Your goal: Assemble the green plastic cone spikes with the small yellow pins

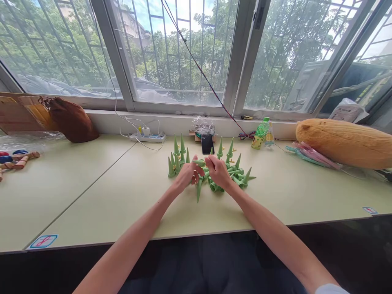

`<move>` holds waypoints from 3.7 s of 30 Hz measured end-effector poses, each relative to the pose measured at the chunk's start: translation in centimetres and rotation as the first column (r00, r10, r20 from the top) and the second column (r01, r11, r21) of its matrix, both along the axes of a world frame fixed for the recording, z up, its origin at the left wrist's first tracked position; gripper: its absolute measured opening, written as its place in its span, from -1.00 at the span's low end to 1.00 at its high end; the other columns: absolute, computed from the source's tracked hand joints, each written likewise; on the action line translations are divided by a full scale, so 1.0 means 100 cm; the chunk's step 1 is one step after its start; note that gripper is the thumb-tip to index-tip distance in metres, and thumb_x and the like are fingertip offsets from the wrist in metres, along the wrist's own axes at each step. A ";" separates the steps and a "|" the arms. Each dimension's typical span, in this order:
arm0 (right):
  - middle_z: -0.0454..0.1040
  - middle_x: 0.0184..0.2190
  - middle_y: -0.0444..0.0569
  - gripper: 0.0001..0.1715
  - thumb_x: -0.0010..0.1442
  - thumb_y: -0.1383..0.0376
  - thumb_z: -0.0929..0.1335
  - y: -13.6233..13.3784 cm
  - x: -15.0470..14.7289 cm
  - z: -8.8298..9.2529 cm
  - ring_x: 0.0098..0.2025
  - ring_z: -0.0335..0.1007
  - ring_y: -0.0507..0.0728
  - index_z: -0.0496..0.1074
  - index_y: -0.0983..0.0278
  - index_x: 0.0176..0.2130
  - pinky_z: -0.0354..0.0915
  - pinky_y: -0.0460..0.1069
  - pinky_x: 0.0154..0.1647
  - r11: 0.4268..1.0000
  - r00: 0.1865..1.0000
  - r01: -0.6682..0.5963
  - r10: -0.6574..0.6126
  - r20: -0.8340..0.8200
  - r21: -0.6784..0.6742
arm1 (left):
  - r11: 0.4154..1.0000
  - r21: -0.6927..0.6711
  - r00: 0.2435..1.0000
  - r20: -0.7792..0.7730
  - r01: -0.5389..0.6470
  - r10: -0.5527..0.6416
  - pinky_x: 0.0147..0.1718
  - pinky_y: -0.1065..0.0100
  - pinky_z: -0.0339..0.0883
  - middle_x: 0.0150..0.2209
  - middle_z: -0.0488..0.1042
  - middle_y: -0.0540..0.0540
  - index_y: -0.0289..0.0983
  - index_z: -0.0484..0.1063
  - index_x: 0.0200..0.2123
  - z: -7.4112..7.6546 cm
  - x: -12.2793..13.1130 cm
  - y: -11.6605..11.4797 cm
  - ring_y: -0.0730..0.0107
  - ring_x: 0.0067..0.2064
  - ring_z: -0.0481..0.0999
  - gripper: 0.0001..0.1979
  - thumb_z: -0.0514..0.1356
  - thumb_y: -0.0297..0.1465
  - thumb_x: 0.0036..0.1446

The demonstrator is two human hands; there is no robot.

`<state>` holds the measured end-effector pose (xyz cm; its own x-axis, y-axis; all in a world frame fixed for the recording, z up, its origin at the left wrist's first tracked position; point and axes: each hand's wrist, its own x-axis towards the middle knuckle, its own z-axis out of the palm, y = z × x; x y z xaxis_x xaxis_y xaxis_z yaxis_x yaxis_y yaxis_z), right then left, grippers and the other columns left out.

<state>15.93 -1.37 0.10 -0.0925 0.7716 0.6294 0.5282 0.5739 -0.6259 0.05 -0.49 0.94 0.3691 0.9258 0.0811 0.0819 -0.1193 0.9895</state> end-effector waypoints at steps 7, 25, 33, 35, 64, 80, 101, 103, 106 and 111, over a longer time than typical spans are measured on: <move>0.14 -0.58 -0.19 -0.58 0.35 0.06 0.10 0.002 0.000 -0.002 -0.52 -0.03 0.00 0.06 0.22 -0.47 -0.01 -0.09 -0.48 1.000 1.000 -0.015 0.015 -0.011 0.000 | 0.996 -0.075 0.998 0.062 0.037 -0.033 -0.71 0.46 0.10 -0.46 0.49 -0.20 -0.38 0.51 -0.47 -0.001 0.000 -0.001 0.50 -0.61 0.32 -0.40 0.10 0.10 0.09; 0.12 -0.62 -0.18 -0.53 0.36 0.06 0.11 0.001 -0.001 0.001 -0.56 -0.02 -0.01 0.10 0.24 -0.51 -0.04 -0.07 -0.52 0.999 0.997 -0.014 0.011 -0.075 -0.034 | 0.944 0.320 0.988 0.151 -0.085 0.038 -0.72 0.54 0.10 -0.38 0.20 0.04 -0.32 0.36 -0.46 -0.001 0.002 -0.005 0.69 -0.59 0.24 -0.66 0.38 -0.20 -0.07; 0.08 -0.64 -0.19 -0.51 0.35 0.08 0.12 0.000 -0.001 0.004 -0.56 -0.04 -0.01 0.05 0.24 -0.55 -0.07 -0.06 -0.52 1.000 0.998 0.002 -0.003 -0.070 -0.013 | 0.821 0.553 0.989 0.110 -0.144 0.100 -0.64 0.55 0.19 -0.28 0.31 -0.03 -0.24 0.55 -0.22 -0.014 -0.001 0.005 0.67 -0.53 0.22 -0.71 0.35 -0.22 0.00; 0.08 -0.64 -0.19 -0.51 0.35 0.08 0.12 0.000 -0.001 0.004 -0.56 -0.04 -0.01 0.05 0.24 -0.55 -0.07 -0.06 -0.52 1.000 0.997 0.000 0.000 -0.074 -0.009 | 0.768 0.617 0.985 0.084 -0.172 0.153 -0.64 0.56 0.19 -0.30 0.32 -0.04 -0.22 0.56 -0.20 -0.014 -0.001 0.005 0.65 -0.52 0.21 -0.71 0.33 -0.20 0.03; 0.19 -0.59 -0.19 -0.57 0.36 0.10 0.13 -0.001 -0.004 0.000 -0.54 0.01 -0.02 0.14 0.24 -0.48 0.00 -0.09 -0.48 0.999 0.998 -0.032 0.032 -0.053 0.000 | 0.999 -0.051 0.978 0.208 0.002 0.009 -0.72 0.45 0.06 -0.58 0.41 -0.10 -0.36 0.39 -0.52 0.000 0.000 -0.002 0.54 -0.66 0.28 -0.50 0.20 0.02 0.06; 0.18 -0.62 -0.17 -0.48 0.35 0.02 0.10 -0.003 -0.003 0.003 -0.55 0.02 0.00 0.14 0.24 -0.52 -0.01 -0.06 -0.49 0.999 1.000 0.014 -0.015 -0.022 -0.035 | 0.937 0.342 0.997 0.051 -0.075 0.062 -0.72 0.52 0.09 -0.53 0.34 0.02 -0.29 0.46 -0.24 0.003 -0.001 -0.008 0.60 -0.62 0.24 -0.64 0.28 -0.12 0.04; 0.12 -0.66 -0.17 -0.44 0.35 0.01 0.10 -0.001 -0.003 0.004 -0.57 -0.01 0.00 0.11 0.24 -0.57 -0.04 -0.05 -0.51 0.997 0.998 0.067 -0.066 0.009 -0.027 | 0.686 0.719 0.976 -0.049 -0.114 0.213 -0.66 0.56 0.19 -0.26 0.35 -0.07 -0.18 0.53 -0.12 -0.011 -0.001 0.000 0.66 -0.55 0.23 -0.72 0.19 -0.19 0.18; 0.15 -0.65 -0.17 -0.44 0.35 0.01 0.09 -0.001 -0.004 0.004 -0.57 0.00 0.00 0.12 0.24 -0.56 -0.04 -0.05 -0.51 0.997 0.997 0.071 -0.071 0.005 -0.030 | 0.656 0.746 0.970 -0.056 -0.116 0.235 -0.65 0.56 0.19 -0.25 0.34 -0.07 -0.18 0.53 -0.12 -0.011 -0.001 0.000 0.68 -0.55 0.23 -0.74 0.18 -0.21 0.20; 0.17 -0.64 -0.16 -0.45 0.35 0.01 0.10 0.000 -0.004 0.003 -0.57 0.02 0.00 0.13 0.24 -0.55 -0.03 -0.06 -0.51 0.997 0.997 0.072 -0.073 -0.015 -0.032 | 0.653 0.748 0.965 -0.067 -0.120 0.254 -0.63 0.56 0.22 -0.23 0.33 -0.07 -0.18 0.49 -0.09 -0.009 0.001 -0.001 0.68 -0.55 0.27 -0.75 0.17 -0.24 0.21; 0.13 -0.63 -0.19 -0.47 0.36 0.01 0.11 0.000 -0.003 0.002 -0.57 0.00 -0.01 0.14 0.24 -0.52 -0.02 -0.08 -0.51 0.995 0.992 0.097 -0.097 -0.078 -0.002 | 0.738 0.655 0.963 -0.058 -0.161 0.262 -0.63 0.54 0.22 -0.15 0.38 -0.11 -0.20 0.36 0.02 -0.007 0.001 -0.001 0.69 -0.58 0.29 -0.62 0.20 -0.23 0.15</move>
<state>15.62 -1.40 0.32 0.0324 0.7733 0.6332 0.5308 0.5235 -0.6665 0.20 -0.61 0.28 0.2239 0.7298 0.6459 0.3106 -0.6816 0.6625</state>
